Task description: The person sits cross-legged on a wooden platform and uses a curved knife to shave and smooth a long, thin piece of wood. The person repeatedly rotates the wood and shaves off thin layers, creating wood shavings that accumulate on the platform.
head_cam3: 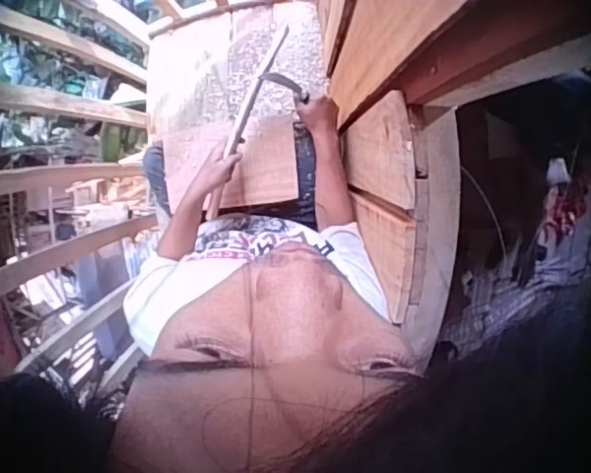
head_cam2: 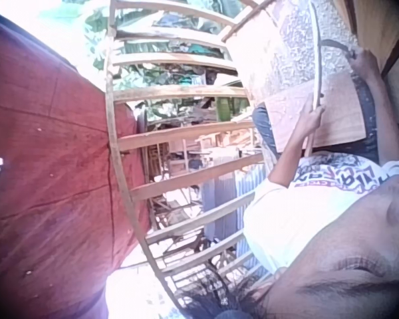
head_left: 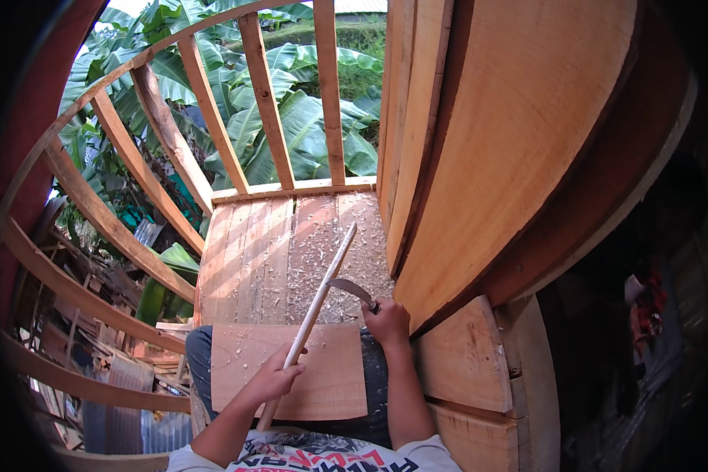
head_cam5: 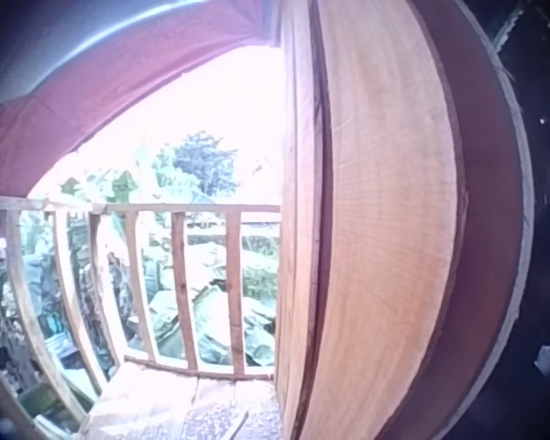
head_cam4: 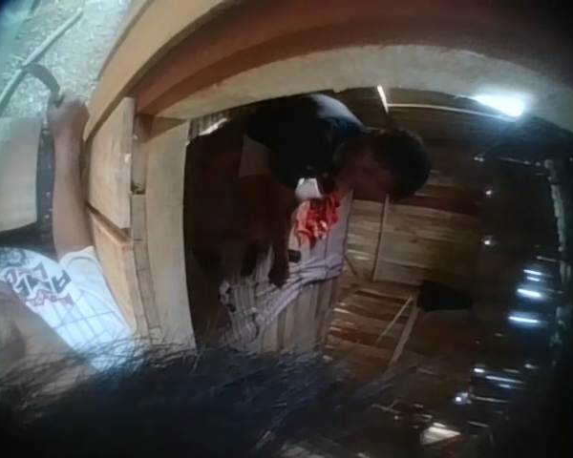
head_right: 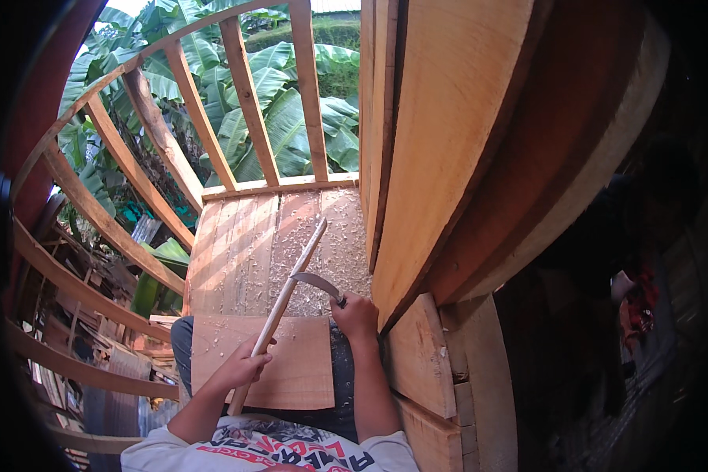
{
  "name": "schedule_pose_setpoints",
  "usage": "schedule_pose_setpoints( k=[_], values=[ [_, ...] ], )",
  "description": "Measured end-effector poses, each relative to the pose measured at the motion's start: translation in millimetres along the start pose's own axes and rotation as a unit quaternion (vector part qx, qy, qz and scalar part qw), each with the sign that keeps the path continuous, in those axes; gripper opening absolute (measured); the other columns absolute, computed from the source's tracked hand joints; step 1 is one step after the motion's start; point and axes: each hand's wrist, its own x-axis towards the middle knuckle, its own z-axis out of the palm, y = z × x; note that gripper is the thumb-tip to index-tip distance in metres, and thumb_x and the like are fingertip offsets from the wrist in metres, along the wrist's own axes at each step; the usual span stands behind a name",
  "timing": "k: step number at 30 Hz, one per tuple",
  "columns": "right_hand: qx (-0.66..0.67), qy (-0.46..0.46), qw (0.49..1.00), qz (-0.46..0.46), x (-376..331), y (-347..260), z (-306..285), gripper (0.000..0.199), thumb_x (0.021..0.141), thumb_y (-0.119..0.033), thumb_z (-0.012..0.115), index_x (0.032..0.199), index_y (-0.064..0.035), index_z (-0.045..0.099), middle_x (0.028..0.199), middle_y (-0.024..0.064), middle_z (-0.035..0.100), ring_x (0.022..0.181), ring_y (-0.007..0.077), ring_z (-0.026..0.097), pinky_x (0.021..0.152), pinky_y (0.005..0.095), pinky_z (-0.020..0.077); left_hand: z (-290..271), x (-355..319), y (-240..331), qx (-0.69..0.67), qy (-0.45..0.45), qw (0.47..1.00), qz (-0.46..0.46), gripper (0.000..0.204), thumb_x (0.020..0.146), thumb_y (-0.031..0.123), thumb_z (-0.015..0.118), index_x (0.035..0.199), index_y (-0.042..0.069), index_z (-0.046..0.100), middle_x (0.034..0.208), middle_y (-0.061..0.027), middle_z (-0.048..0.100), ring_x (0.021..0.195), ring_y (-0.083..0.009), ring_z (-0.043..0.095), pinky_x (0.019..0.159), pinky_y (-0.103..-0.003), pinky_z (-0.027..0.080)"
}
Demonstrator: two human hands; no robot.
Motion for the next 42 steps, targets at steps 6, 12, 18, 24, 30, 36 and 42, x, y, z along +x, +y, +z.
schedule_pose_setpoints(
  k=[6, 12, 18, 24, 30, 36, 42],
  values=[
    [0.001, 0.003, 1.0, 0.015, 1, -3, -4, 0.046, 0.079, -0.046, 0.066, 0.062, -0.0039, 0.06, 0.06, 0.0169, 0.06, 0.062, 0.0375, 0.062, 0.055, 0.0466, 0.0477, -1, 3, 0, -0.016, -0.003, 1.0, 0.005, 0.031, 0.089, 0.011, 0.056, 0.118, 0.005, 0.047, 0.071, -0.0008, 0.047, 0.048, -0.0082, 0.044, 0.041, -0.025, 0.037],
    [0.007, -0.025, 1.0, 0.008, -1, -9, -10, 0.058, 0.078, -0.057, 0.064, 0.06, -0.0027, 0.058, 0.056, 0.0169, 0.057, 0.059, 0.0376, 0.061, 0.054, 0.0455, 0.0469, -1, -2, 3, -0.01, 0.014, 1.0, 0.004, 0.031, 0.089, 0.011, 0.056, 0.118, 0.006, 0.046, 0.071, -0.0002, 0.046, 0.048, -0.0074, 0.043, 0.041, -0.025, 0.036],
    [0.021, 0.029, 0.999, -0.04, -1, -4, -10, 0.062, 0.079, -0.061, 0.061, 0.06, -0.0028, 0.056, 0.054, 0.0172, 0.054, 0.057, 0.0389, 0.059, 0.052, 0.0459, 0.0445, -3, -1, 4, -0.03, 0.014, 0.999, 0.009, 0.032, 0.089, 0.011, 0.057, 0.119, 0.006, 0.046, 0.07, 0.0003, 0.046, 0.046, -0.007, 0.042, 0.04, -0.024, 0.035],
    [0.085, 0.014, 0.986, -0.142, -17, -25, -1, 0.067, 0.081, -0.068, 0.052, 0.059, -0.0039, 0.055, 0.054, 0.0169, 0.054, 0.056, 0.0386, 0.059, 0.05, 0.0448, 0.0453, 3, -4, 6, 0.035, 0.01, 0.998, 0.055, 0.032, 0.088, 0.01, 0.056, 0.119, 0.003, 0.048, 0.077, -0.0063, 0.053, 0.061, -0.0134, 0.052, 0.055, -0.028, 0.043],
    [0.078, 0.072, 0.992, -0.07, -2, -32, -12, 0.069, 0.083, -0.067, 0.05, 0.058, -0.0037, 0.053, 0.048, 0.0154, 0.049, 0.053, 0.038, 0.057, 0.046, 0.0429, 0.0412, 14, -49, 31, 0.131, 0.011, 0.988, 0.083, 0.034, 0.088, 0.009, 0.055, 0.12, 0.001, 0.046, 0.087, -0.0164, 0.058, 0.083, -0.025, 0.059, 0.078, -0.036, 0.046],
    [0.104, 0.028, 0.978, -0.177, -25, -64, -2, 0.066, 0.084, -0.065, 0.052, 0.06, -0.0033, 0.053, 0.051, 0.0157, 0.05, 0.05, 0.0371, 0.055, 0.046, 0.0426, 0.0405, 2, -54, 22, 0.059, 0.039, 0.992, 0.107, 0.034, 0.085, 0.006, 0.056, 0.117, 0.003, 0.048, 0.073, -0.0044, 0.048, 0.07, -0.0138, 0.048, 0.065, -0.03, 0.041],
    [0.116, 0.046, 0.983, -0.133, -10, -75, -2, 0.047, 0.084, -0.043, 0.063, 0.06, -0.0032, 0.054, 0.049, 0.0153, 0.048, 0.047, 0.036, 0.053, 0.044, 0.0413, 0.0387, -16, -68, 29, 0.094, 0.012, 0.992, 0.088, 0.032, 0.087, 0.006, 0.055, 0.117, 0.0, 0.046, 0.076, -0.0153, 0.053, 0.072, -0.0223, 0.054, 0.069, -0.034, 0.044]
  ],
)
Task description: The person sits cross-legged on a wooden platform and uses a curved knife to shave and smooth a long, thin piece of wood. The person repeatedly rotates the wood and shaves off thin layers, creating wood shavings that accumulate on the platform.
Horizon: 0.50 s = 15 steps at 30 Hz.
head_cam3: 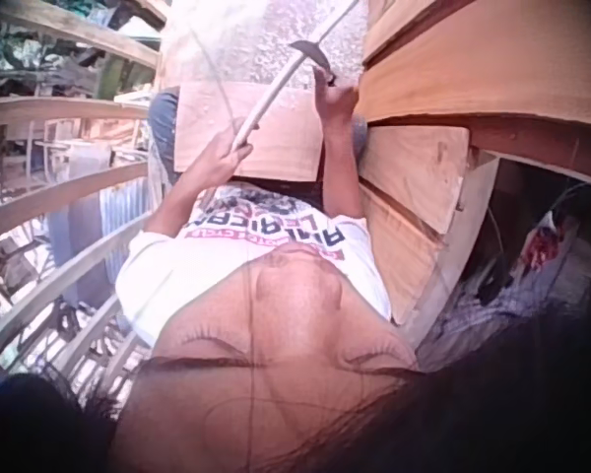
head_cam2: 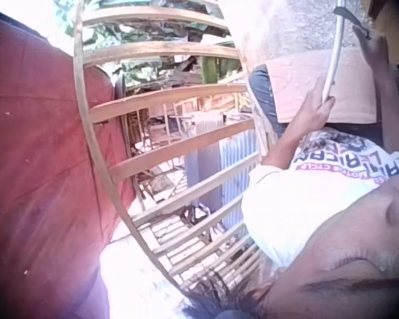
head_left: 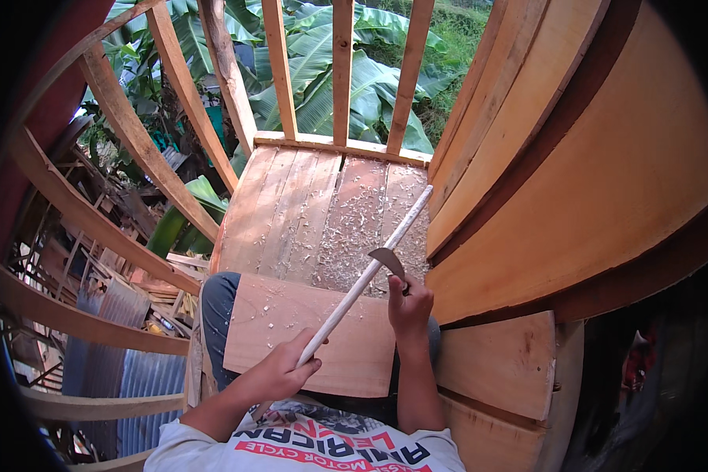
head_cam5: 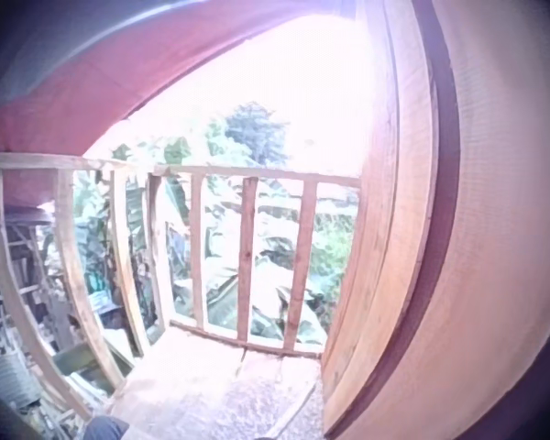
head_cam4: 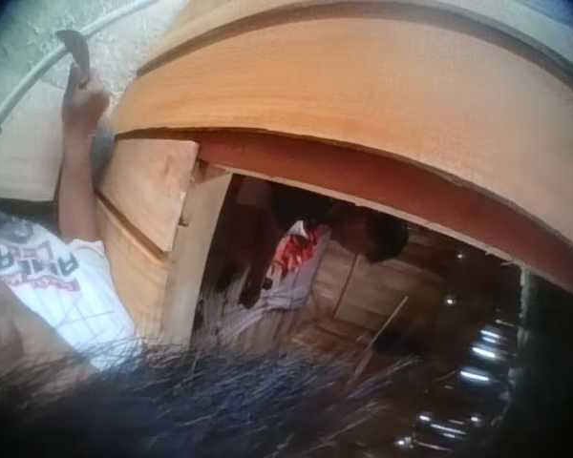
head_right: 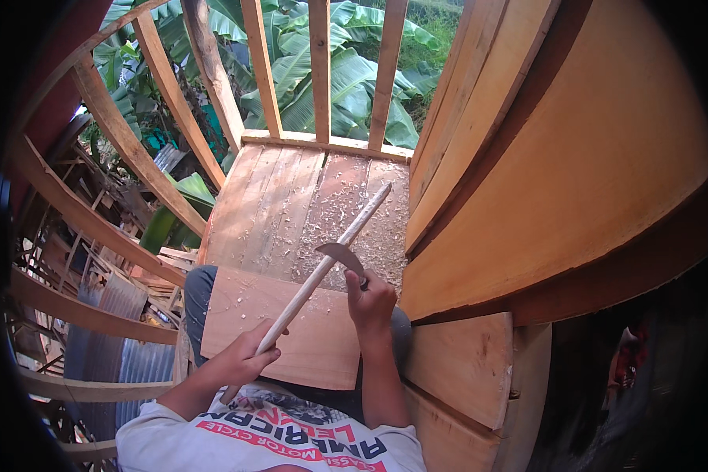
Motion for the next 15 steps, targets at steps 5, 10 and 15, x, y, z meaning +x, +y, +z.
schedule_pose_setpoints(
  k=[5, 10, 15],
  values=[
    [0.057, -0.027, 0.997, 0.034, 5, -9, 5, 0.031, 0.081, -0.026, 0.065, 0.062, -0.0039, 0.054, 0.053, 0.0157, 0.052, 0.05, 0.0356, 0.056, 0.046, 0.0411, 0.0416, -11, -2, 3, -0.01, -0.019, 1.0, 0.018, 0.032, 0.088, 0.007, 0.055, 0.118, 0.0, 0.045, 0.075, -0.0154, 0.052, 0.069, -0.023, 0.053, 0.067, -0.034, 0.043],
    [0.013, -0.08, 0.991, -0.108, -2, -38, 4, 0.039, 0.085, -0.032, 0.064, 0.063, -0.0016, 0.053, 0.051, 0.0161, 0.049, 0.049, 0.0356, 0.054, 0.045, 0.0398, 0.0394, -21, 5, -2, -0.013, -0.004, 1.0, 0.027, 0.033, 0.088, 0.007, 0.055, 0.119, -0.001, 0.045, 0.076, -0.0171, 0.054, 0.07, -0.0242, 0.055, 0.067, -0.035, 0.044],
    [0.048, -0.008, 0.998, 0.051, 17, -2, 1, 0.053, 0.089, -0.047, 0.057, 0.063, -0.0019, 0.05, 0.049, 0.0142, 0.045, 0.044, 0.0307, 0.05, 0.044, 0.0375, 0.0368, -30, -4, -5, -0.021, -0.055, 0.998, 0.006, 0.035, 0.088, 0.007, 0.055, 0.12, -0.002, 0.045, 0.078, -0.0201, 0.055, 0.072, -0.0282, 0.058, 0.069, -0.036, 0.045]
  ],
)
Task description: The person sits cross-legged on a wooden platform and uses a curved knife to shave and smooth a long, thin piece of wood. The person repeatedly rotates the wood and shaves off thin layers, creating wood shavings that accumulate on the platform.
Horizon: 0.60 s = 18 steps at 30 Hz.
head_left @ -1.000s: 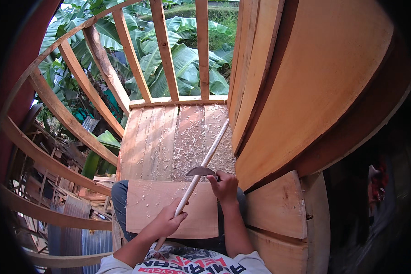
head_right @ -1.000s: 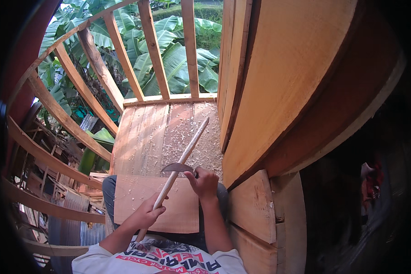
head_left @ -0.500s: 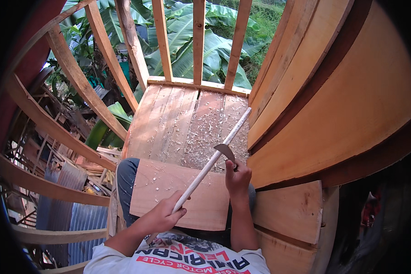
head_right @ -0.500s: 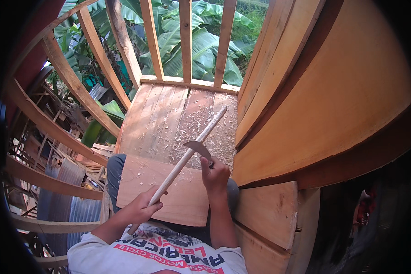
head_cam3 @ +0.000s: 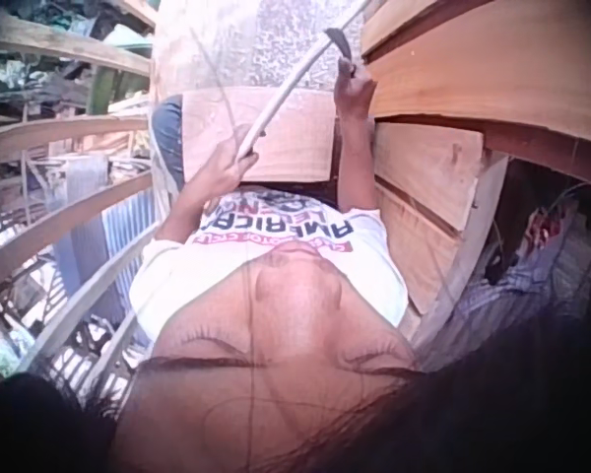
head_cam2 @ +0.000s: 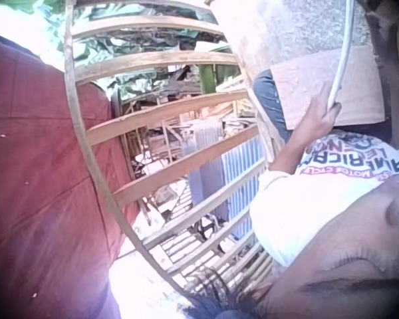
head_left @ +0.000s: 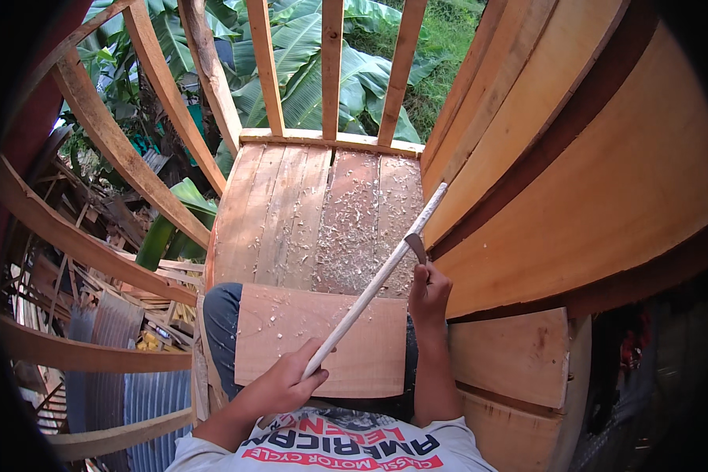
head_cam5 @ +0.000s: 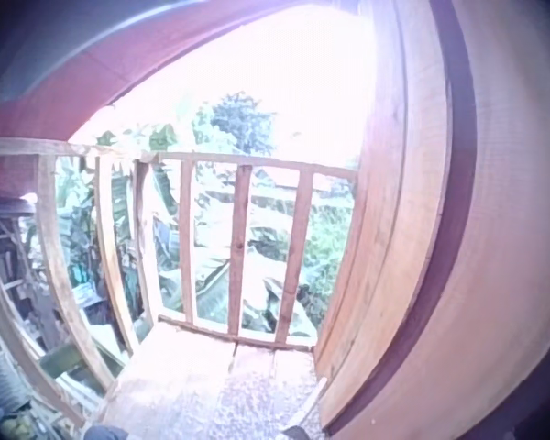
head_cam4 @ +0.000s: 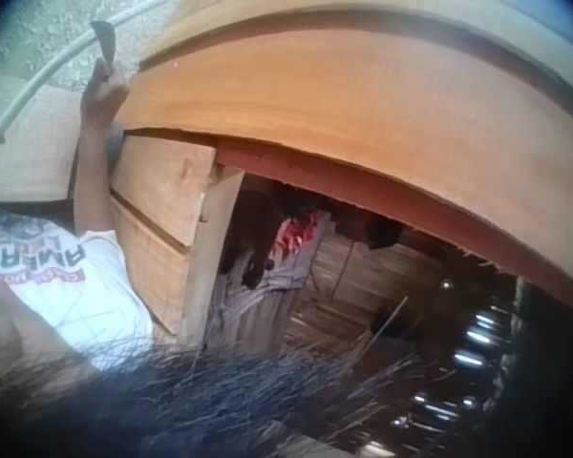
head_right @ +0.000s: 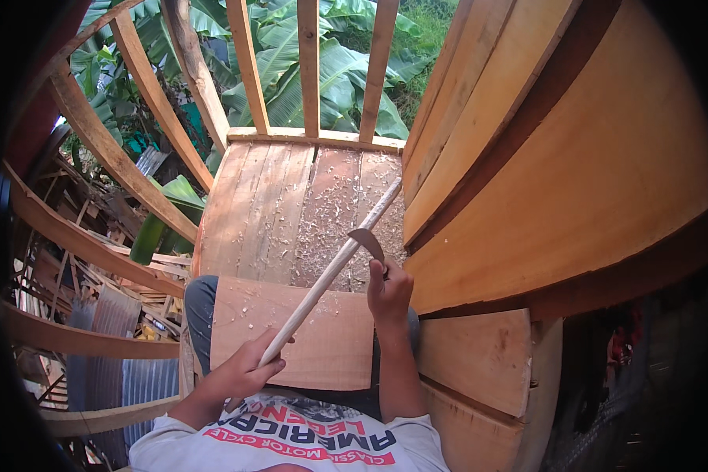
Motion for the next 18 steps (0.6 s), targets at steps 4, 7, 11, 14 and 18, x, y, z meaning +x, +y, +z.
schedule_pose_setpoints(
  k=[4, 7, 11, 14, 18],
  values=[
    [-0.027, -0.085, 0.99, -0.11, -13, -30, -3, 0.056, 0.089, -0.051, 0.055, 0.063, -0.0014, 0.051, 0.049, 0.0147, 0.044, 0.044, 0.0305, 0.049, 0.044, 0.0381, 0.0366, -2, 1, -10, -0.01, 0.042, 0.999, 0.033, 0.036, 0.086, 0.003, 0.054, 0.121, 0.001, 0.046, 0.067, -0.006, 0.049, 0.063, -0.0144, 0.048, 0.061, -0.03, 0.04],
    [-0.031, -0.045, 0.998, 0.028, -5, -23, -4, 0.053, 0.087, -0.051, 0.058, 0.063, -0.004, 0.052, 0.051, 0.0144, 0.046, 0.046, 0.0328, 0.052, 0.045, 0.0388, 0.0391, -4, 0, -12, 0.0, 0.039, 0.998, 0.039, 0.037, 0.085, 0.002, 0.054, 0.121, 0.001, 0.046, 0.067, -0.007, 0.049, 0.062, -0.0149, 0.048, 0.061, -0.03, 0.04],
    [-0.033, -0.091, 0.969, -0.227, -29, -44, 11, 0.052, 0.092, -0.045, 0.053, 0.064, -0.0023, 0.048, 0.049, 0.0135, 0.044, 0.043, 0.0287, 0.049, 0.043, 0.0371, 0.0356, -7, -4, -14, -0.016, 0.026, 0.999, 0.023, 0.037, 0.085, 0.001, 0.054, 0.121, 0.001, 0.047, 0.068, -0.008, 0.05, 0.063, -0.0155, 0.05, 0.062, -0.03, 0.04],
    [0.039, -0.002, 0.998, 0.049, -3, -20, 3, 0.049, 0.091, -0.046, 0.056, 0.065, -0.0046, 0.048, 0.049, 0.0114, 0.044, 0.044, 0.0279, 0.051, 0.043, 0.0374, 0.038, -12, -8, -17, -0.006, 0.011, 0.999, 0.029, 0.036, 0.085, 0.002, 0.055, 0.12, 0.0, 0.046, 0.069, -0.0111, 0.051, 0.064, -0.019, 0.052, 0.063, -0.032, 0.042],
    [-0.027, -0.085, 0.961, -0.261, -17, -54, 5, 0.047, 0.098, -0.036, 0.047, 0.065, -0.0025, 0.046, 0.047, 0.0081, 0.038, 0.04, 0.0167, 0.042, 0.041, 0.0341, 0.0322, -14, -8, -28, -0.015, -0.004, 1.0, 0.027, 0.035, 0.086, 0.005, 0.056, 0.119, -0.001, 0.045, 0.071, -0.0176, 0.053, 0.064, -0.0253, 0.055, 0.063, -0.035, 0.044]
  ],
)
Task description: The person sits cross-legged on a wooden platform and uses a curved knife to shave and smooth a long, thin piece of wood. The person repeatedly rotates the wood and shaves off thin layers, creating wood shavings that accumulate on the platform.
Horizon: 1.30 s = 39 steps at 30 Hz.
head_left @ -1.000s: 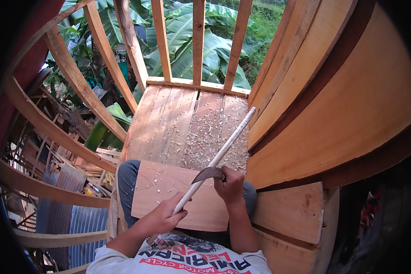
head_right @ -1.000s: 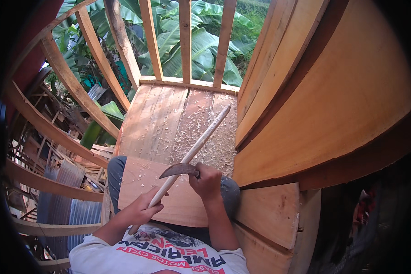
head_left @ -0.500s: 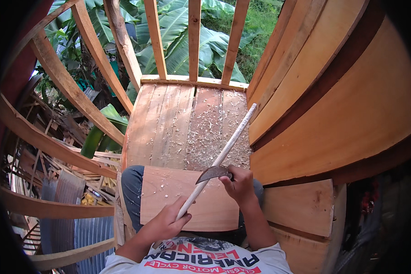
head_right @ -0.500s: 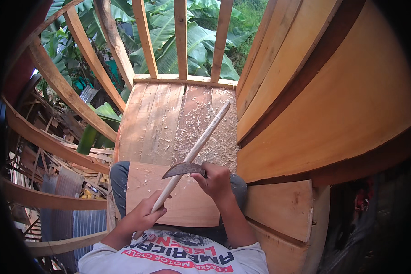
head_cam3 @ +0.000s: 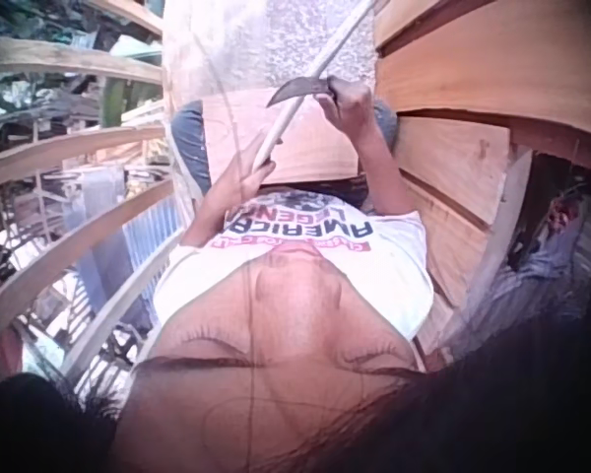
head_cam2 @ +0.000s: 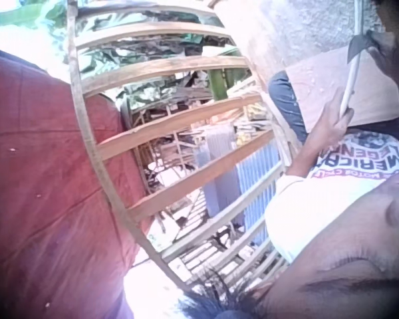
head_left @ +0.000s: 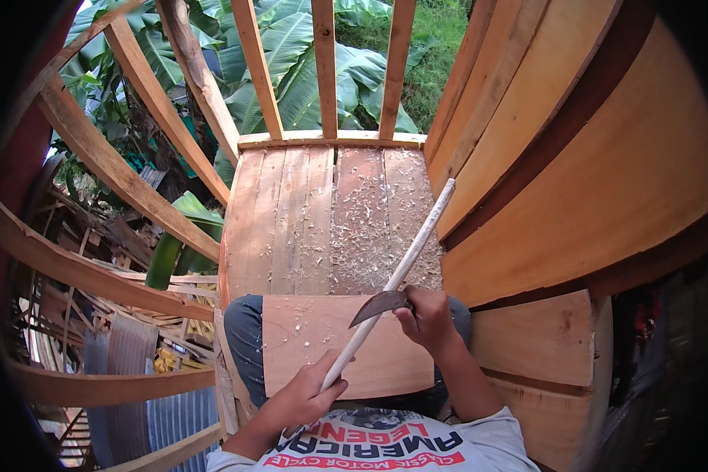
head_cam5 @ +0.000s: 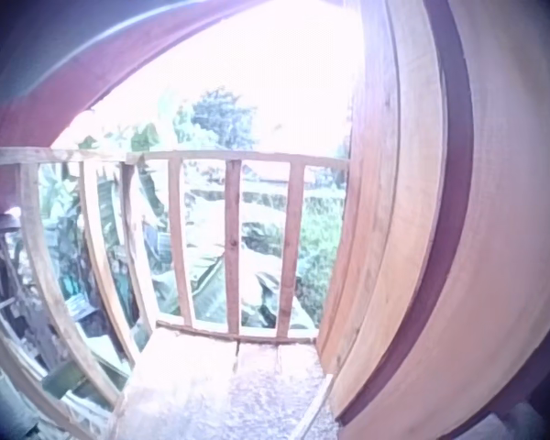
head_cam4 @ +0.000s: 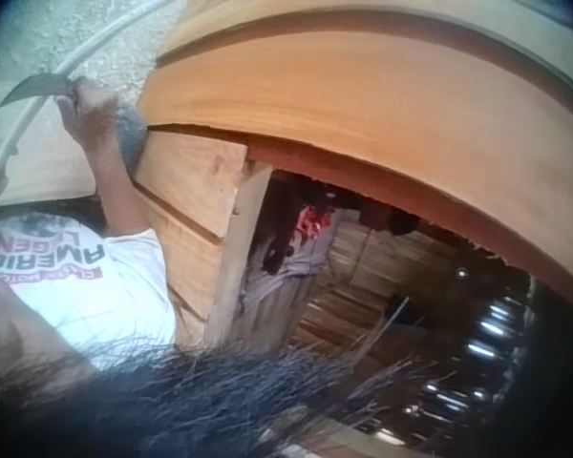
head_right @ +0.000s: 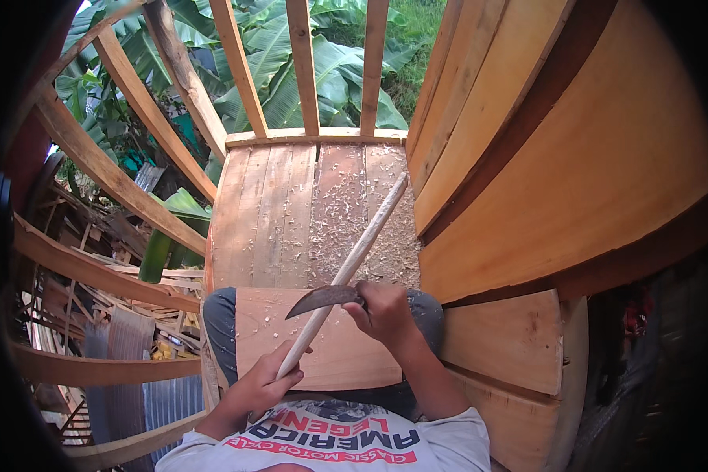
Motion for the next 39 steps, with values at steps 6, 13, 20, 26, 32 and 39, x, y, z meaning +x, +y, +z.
schedule_pose_setpoints(
  k=[6, 13, 20, 26, 32, 39],
  values=[
    [0.024, 0.054, 0.977, 0.206, -5, 2, 1, 0.04, 0.094, -0.033, 0.054, 0.069, -0.0013, 0.052, 0.054, 0.0149, 0.049, 0.049, 0.032, 0.055, 0.046, 0.0384, 0.0397, -8, -3, 1, 0.004, -0.002, 1.0, -0.004, 0.037, 0.086, 0.004, 0.055, 0.121, -0.001, 0.045, 0.071, -0.0167, 0.053, 0.064, -0.0246, 0.054, 0.062, -0.034, 0.043],
    [-0.021, 0.003, 0.978, 0.207, -11, -1, 3, 0.042, 0.089, -0.038, 0.059, 0.07, -0.0015, 0.054, 0.055, 0.0155, 0.051, 0.051, 0.0357, 0.056, 0.047, 0.0391, 0.0423, -15, -2, -8, 0.046, 0.026, 0.998, 0.027, 0.042, 0.085, 0.003, 0.055, 0.125, -0.001, 0.042, 0.072, -0.0198, 0.053, 0.066, -0.0295, 0.058, 0.063, -0.036, 0.044],
    [-0.038, -0.003, 0.98, 0.195, -7, 5, -5, 0.044, 0.091, -0.042, 0.057, 0.068, -0.0044, 0.054, 0.053, 0.0128, 0.049, 0.049, 0.0319, 0.056, 0.044, 0.0377, 0.0407, -17, -1, -8, -0.012, -0.015, 1.0, -0.008, 0.043, 0.083, 0.0, 0.054, 0.125, 0.0, 0.046, 0.073, -0.0074, 0.05, 0.065, -0.0146, 0.049, 0.064, -0.029, 0.04],
    [-0.023, 0.009, 0.97, 0.243, -3, 7, -8, 0.041, 0.088, -0.04, 0.06, 0.069, -0.0052, 0.053, 0.055, 0.0119, 0.05, 0.049, 0.0311, 0.056, 0.045, 0.0377, 0.0421, -20, -4, -13, 0.002, -0.039, 0.999, 0.006, 0.042, 0.086, 0.003, 0.054, 0.126, 0.0, 0.043, 0.071, -0.0149, 0.055, 0.064, -0.0241, 0.056, 0.063, -0.033, 0.044],
    [-0.022, -0.051, 0.993, 0.102, -4, -19, 1, 0.037, 0.091, -0.033, 0.059, 0.07, -0.0036, 0.054, 0.053, 0.0132, 0.048, 0.047, 0.0306, 0.055, 0.043, 0.0367, 0.0408, -21, -5, -19, 0.0, -0.05, 0.999, 0.004, 0.04, 0.085, 0.003, 0.054, 0.124, 0.0, 0.043, 0.071, -0.0151, 0.055, 0.064, -0.0236, 0.057, 0.064, -0.034, 0.045],
    [-0.031, -0.078, 0.996, -0.044, -12, -21, -3, 0.04, 0.097, -0.029, 0.051, 0.068, -0.0007, 0.05, 0.048, 0.0114, 0.041, 0.04, 0.0218, 0.043, 0.041, 0.035, 0.0333, -15, -5, -24, -0.007, -0.056, 0.998, 0.023, 0.041, 0.086, 0.004, 0.055, 0.125, 0.0, 0.045, 0.07, -0.0144, 0.053, 0.064, -0.022, 0.055, 0.062, -0.033, 0.044]
  ],
)
